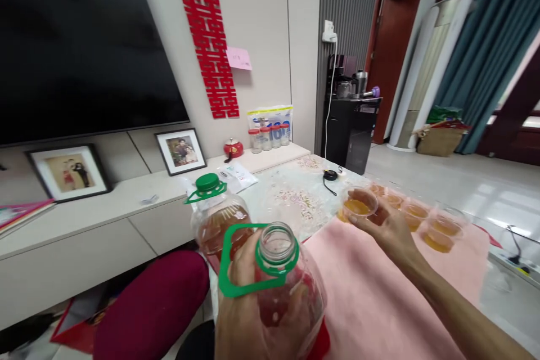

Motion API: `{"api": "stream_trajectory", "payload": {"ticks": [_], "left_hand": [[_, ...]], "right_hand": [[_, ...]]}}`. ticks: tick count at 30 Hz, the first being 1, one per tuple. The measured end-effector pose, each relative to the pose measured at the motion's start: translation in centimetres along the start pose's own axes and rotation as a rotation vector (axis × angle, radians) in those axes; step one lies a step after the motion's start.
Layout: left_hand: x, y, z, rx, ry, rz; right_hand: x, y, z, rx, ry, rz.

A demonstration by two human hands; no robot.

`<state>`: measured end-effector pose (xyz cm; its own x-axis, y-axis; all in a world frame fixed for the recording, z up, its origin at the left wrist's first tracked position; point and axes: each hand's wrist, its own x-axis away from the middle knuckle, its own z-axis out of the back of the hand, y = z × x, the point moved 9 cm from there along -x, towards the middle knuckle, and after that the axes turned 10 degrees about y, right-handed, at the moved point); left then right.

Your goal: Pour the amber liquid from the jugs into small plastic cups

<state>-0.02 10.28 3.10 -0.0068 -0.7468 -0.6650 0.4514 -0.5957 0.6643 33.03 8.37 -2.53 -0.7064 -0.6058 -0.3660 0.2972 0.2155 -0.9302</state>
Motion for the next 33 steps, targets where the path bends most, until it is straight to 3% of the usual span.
{"api": "stream_trajectory", "payload": {"ticks": [6, 9, 12, 21, 26, 33], "left_hand": [[-0.2, 1.0, -0.5, -0.022, -0.005, -0.003], [-0.1, 1.0, -0.8, -0.051, 0.019, -0.005], [0.0, 1.0, -1.0, -0.108, 0.042, 0.000], [0.5, 0.1, -1.3, -0.142, 0.025, 0.001], [0.4, -0.5, -1.6, -0.101, -0.043, -0.096], [0.0, 0.7, -1.3, -0.086, -0.044, -0.183]], "right_hand": [[2.0, -11.7, -5.7, 0.082, -0.232, 0.464], [3.4, -15.7, -7.3, 0.172, -0.277, 0.712], [4.5, -18.2, -8.3, 0.212, -0.313, 0.890], [5.9, -20.6, -9.3, 0.222, -0.362, 1.071], [6.4, -21.5, -9.6, 0.255, -0.377, 1.126], [6.7, -22.2, -9.6, 0.258, -0.390, 1.189]]}}
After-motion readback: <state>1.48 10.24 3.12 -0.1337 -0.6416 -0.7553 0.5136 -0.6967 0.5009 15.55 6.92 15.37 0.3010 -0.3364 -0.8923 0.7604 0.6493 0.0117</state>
